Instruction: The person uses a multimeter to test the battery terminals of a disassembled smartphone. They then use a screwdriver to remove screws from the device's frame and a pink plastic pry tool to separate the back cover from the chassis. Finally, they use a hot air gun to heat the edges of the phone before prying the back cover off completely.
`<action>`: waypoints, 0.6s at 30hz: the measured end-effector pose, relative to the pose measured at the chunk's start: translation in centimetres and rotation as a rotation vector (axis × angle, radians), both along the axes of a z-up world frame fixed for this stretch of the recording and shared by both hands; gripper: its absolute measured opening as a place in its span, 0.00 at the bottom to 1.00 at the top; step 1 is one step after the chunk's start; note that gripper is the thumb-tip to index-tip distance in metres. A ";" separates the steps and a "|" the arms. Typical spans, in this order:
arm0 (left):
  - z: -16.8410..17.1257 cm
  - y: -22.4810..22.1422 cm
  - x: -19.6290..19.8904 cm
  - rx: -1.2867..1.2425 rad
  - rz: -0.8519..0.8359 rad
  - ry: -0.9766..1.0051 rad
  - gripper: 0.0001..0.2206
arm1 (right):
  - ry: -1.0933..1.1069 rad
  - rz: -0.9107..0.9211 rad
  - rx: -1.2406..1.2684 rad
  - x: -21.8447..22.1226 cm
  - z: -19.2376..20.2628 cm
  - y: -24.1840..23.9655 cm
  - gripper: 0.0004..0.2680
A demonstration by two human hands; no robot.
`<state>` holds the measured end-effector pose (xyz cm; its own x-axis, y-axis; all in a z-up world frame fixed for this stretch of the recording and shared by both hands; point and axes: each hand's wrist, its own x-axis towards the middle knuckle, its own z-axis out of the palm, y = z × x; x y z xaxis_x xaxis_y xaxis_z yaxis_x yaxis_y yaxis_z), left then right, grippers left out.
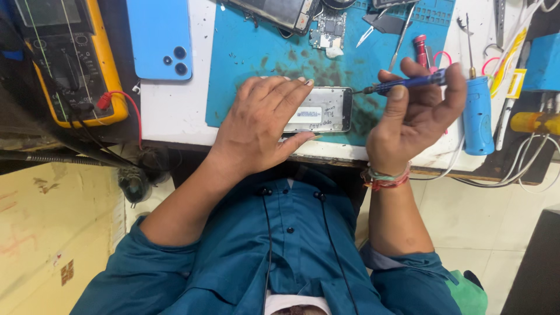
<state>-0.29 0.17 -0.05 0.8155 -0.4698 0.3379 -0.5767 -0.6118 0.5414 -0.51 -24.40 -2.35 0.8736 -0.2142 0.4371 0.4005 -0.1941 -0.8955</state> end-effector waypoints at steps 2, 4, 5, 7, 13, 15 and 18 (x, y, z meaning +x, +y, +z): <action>0.0 0.0 0.1 0.006 0.000 0.005 0.32 | -0.028 0.009 -0.044 -0.2 -0.4 0.3 0.20; -0.1 0.0 0.0 0.009 0.001 0.012 0.32 | -0.041 0.002 -0.077 -0.3 -0.6 0.3 0.19; -0.1 0.0 0.0 0.009 0.001 0.013 0.32 | -0.047 -0.010 -0.097 -0.3 -0.6 0.3 0.19; -0.1 0.1 0.1 0.006 -0.001 0.014 0.32 | -0.051 -0.022 -0.113 -0.2 -0.6 0.2 0.19; -0.1 0.1 0.1 -0.004 -0.005 0.015 0.33 | -0.052 -0.022 -0.131 -0.3 -0.6 0.1 0.19; -0.1 0.1 0.1 -0.008 -0.009 0.019 0.33 | -0.058 -0.019 -0.139 -0.3 -0.7 0.1 0.19; -0.1 0.1 0.1 -0.010 -0.009 0.016 0.33 | -0.069 -0.019 -0.169 -0.3 -0.7 0.3 0.20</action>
<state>-0.22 0.30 -0.18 0.8169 -0.4737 0.3290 -0.5730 -0.6015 0.5566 -0.84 -24.13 -3.02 0.8368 -0.1492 0.5267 0.4544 -0.3475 -0.8203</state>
